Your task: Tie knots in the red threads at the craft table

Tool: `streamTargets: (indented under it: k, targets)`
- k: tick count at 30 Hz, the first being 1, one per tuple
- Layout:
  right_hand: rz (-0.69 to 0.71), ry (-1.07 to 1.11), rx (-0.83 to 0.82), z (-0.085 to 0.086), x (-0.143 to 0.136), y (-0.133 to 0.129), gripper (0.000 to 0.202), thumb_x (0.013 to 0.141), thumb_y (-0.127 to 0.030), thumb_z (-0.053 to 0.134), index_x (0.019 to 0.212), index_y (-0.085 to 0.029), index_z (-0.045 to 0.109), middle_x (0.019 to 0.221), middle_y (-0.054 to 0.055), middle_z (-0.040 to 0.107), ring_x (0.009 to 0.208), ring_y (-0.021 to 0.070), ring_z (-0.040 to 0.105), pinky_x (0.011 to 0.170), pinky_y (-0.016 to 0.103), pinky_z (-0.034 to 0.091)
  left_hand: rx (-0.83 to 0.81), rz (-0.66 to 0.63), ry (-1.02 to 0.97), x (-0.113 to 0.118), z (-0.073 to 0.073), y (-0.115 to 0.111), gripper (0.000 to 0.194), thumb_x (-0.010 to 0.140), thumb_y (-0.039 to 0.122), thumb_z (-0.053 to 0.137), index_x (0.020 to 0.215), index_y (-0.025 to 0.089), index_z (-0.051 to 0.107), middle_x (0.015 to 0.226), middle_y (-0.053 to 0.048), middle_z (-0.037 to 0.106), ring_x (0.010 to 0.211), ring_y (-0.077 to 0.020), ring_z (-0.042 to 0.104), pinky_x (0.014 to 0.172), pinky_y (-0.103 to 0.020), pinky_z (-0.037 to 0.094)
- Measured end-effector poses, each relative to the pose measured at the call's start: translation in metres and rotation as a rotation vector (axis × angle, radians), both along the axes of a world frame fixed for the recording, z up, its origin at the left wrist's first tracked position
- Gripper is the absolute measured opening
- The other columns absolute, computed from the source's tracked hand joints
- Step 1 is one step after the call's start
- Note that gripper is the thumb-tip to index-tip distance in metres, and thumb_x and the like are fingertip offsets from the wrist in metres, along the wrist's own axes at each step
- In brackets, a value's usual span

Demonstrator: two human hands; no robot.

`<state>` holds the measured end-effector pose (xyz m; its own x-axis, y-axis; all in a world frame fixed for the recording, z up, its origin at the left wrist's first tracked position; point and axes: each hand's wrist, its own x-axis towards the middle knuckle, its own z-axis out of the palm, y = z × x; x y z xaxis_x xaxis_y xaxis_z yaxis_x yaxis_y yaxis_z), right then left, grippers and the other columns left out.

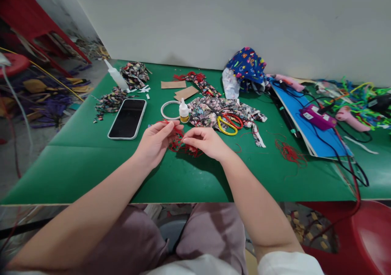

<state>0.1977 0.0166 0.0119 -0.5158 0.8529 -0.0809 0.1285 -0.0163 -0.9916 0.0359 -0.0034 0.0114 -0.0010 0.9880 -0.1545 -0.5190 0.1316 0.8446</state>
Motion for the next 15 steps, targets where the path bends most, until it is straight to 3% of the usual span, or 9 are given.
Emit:
streamTargets:
  k: [9,15]
  targets:
    - [0.019,-0.081,0.024,0.0002,0.0004,0.0016,0.019,0.072,-0.035,0.065,0.076,-0.017,0.065,0.064,-0.001,0.062,0.056,0.0098,0.053,0.056,0.024,0.044,0.037,0.041,0.043,-0.003,-0.0004,0.0008,0.02,0.071,0.032,0.07,0.083,0.016,0.068,0.081,-0.004,0.071,0.076,-0.0128,0.064,0.078,-0.028,0.047]
    - [0.115,-0.159,0.052,-0.0002,0.0033,0.0041,0.019,0.073,-0.036,0.064,0.074,-0.016,0.065,0.069,0.001,0.063,0.063,0.0115,0.054,0.062,0.026,0.044,0.038,0.099,0.049,-0.0042,-0.001,0.0027,0.02,0.07,0.031,0.071,0.082,0.016,0.069,0.075,-0.003,0.071,0.074,-0.0115,0.064,0.076,-0.026,0.047]
